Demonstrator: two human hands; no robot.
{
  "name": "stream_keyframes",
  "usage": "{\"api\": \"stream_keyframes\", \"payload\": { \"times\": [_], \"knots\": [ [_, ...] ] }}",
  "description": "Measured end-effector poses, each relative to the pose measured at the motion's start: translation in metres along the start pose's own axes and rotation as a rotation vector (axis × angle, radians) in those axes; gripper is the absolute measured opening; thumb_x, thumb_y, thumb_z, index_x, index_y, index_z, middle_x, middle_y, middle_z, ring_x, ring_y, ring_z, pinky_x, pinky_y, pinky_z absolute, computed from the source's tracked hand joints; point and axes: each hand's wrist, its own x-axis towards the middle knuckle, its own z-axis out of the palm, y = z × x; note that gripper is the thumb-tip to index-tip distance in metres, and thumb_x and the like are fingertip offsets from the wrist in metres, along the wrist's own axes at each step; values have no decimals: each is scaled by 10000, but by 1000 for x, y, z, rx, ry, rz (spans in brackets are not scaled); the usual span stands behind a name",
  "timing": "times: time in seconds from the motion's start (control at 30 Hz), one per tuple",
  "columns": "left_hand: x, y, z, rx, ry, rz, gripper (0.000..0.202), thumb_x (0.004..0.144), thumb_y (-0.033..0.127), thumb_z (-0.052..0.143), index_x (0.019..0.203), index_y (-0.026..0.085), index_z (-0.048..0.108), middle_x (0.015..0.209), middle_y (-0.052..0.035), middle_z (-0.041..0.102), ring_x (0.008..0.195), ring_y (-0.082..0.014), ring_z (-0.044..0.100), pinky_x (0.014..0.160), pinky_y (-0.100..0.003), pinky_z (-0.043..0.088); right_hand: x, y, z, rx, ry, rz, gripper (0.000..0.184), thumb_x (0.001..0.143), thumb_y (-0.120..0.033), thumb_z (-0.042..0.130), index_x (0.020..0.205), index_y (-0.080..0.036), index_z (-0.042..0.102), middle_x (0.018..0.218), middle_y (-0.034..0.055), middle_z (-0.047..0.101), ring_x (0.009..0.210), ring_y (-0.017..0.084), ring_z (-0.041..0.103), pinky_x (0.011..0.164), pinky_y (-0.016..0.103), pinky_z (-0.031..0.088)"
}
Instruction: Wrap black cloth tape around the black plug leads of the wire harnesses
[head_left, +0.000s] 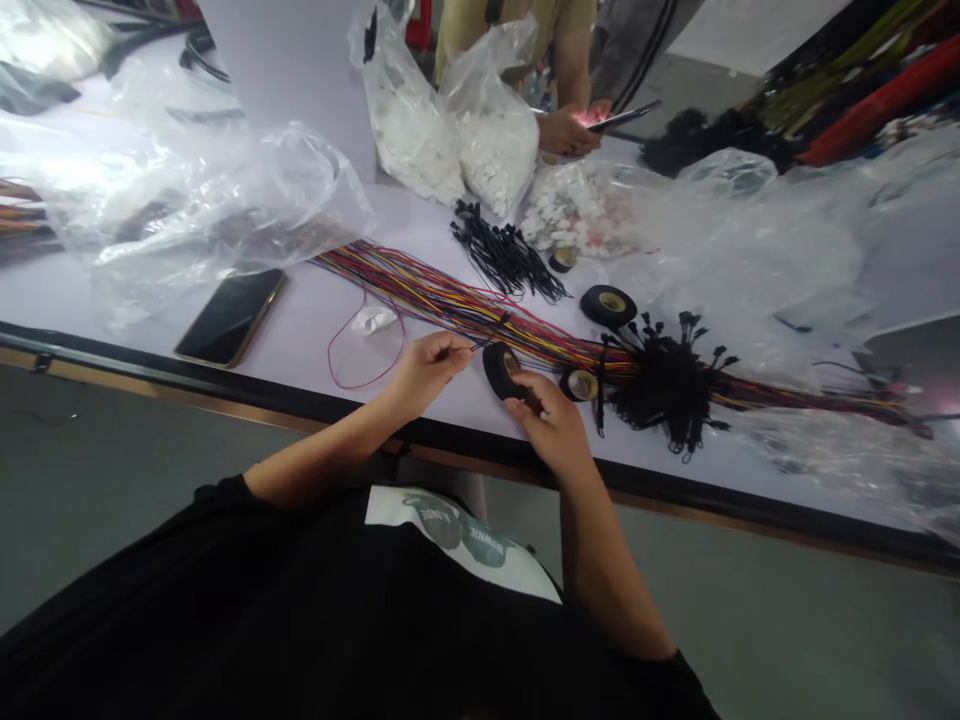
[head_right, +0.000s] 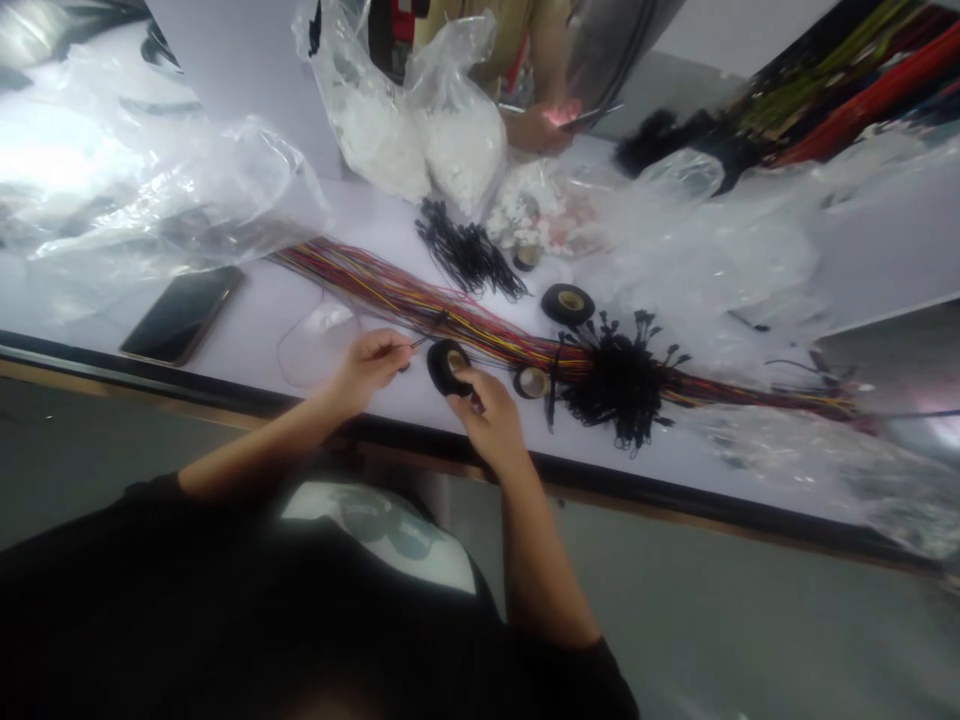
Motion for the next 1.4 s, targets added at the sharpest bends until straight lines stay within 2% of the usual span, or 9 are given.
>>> {"api": "stream_keyframes", "payload": {
  "times": [0.1, 0.27, 0.57, 0.7, 0.87, 1.03, 1.17, 1.3, 1.4],
  "knots": [
    [-3, -2, 1, 124, -9, 176, 28, 742, 150, 557, 724, 138, 575, 571, 52, 476, 526, -45, 401, 519, -178, 312, -7, -15, 0, 227, -1, 83, 250, 748, -365, 556, 938, -215, 617, 805, 7, 635, 670, 161, 534, 644, 297, 436],
    [-11, -2, 4, 180, -31, 220, 35, 767, 181, 534, 793, 169, 554, 628, 44, 487, 584, -70, 435, 580, -194, 344, -9, -33, -1, 286, 49, 137, 194, 706, -349, 583, 843, -218, 626, 663, -25, 582, 577, 136, 479, 564, 270, 388],
    [-19, 1, 6, 180, -62, 238, 31, 753, 201, 556, 772, 176, 554, 664, 22, 506, 641, -90, 465, 633, -205, 375, -9, -46, -4, 187, 91, 103, 164, 710, -293, 556, 835, -217, 631, 760, -7, 654, 555, 127, 479, 554, 275, 398],
    [-19, 1, 7, 256, -24, 265, 78, 764, 237, 560, 724, 171, 544, 651, 25, 503, 618, -84, 444, 617, -202, 361, -11, -47, -1, 106, 100, 78, 186, 729, -303, 542, 865, -207, 626, 801, 18, 669, 603, 150, 522, 567, 286, 411],
    [-19, 0, 9, 350, -32, 294, 104, 777, 219, 530, 688, 168, 544, 657, 19, 524, 636, -90, 449, 622, -205, 359, -12, -44, 7, -6, 174, 36, 335, 807, -414, 487, 1069, -233, 592, 914, 50, 685, 703, 192, 579, 635, 325, 443],
    [-24, -3, 17, 126, -46, 93, 130, 751, 245, 551, 659, 158, 524, 530, 55, 425, 498, -56, 362, 490, -183, 297, -5, -41, 15, -174, 299, -107, 338, 844, -382, 453, 1132, -278, 596, 976, 53, 694, 842, 231, 599, 755, 377, 443],
    [-24, 1, 22, -224, -87, -196, 175, 704, 261, 595, 627, 157, 476, 485, 78, 390, 366, -12, 254, 369, -163, 163, 1, -41, 19, -188, 405, -204, 294, 856, -312, 429, 1053, -275, 644, 1005, 51, 693, 919, 234, 614, 840, 411, 415],
    [-16, 6, 15, -423, -260, -496, 209, 680, 210, 603, 590, 160, 421, 472, 82, 385, 308, 9, 194, 322, -142, 92, 4, -36, 24, -79, 437, -223, 248, 843, -312, 449, 960, -291, 667, 992, 45, 692, 959, 240, 609, 883, 446, 398],
    [-9, 7, 8, -460, -403, -637, 189, 675, 164, 587, 580, 155, 424, 442, 92, 339, 294, 9, 175, 306, -134, 87, 6, -29, 26, 151, 402, -261, 202, 833, -337, 486, 936, -307, 657, 1002, 29, 681, 1001, 225, 588, 914, 447, 400]
  ]
}}
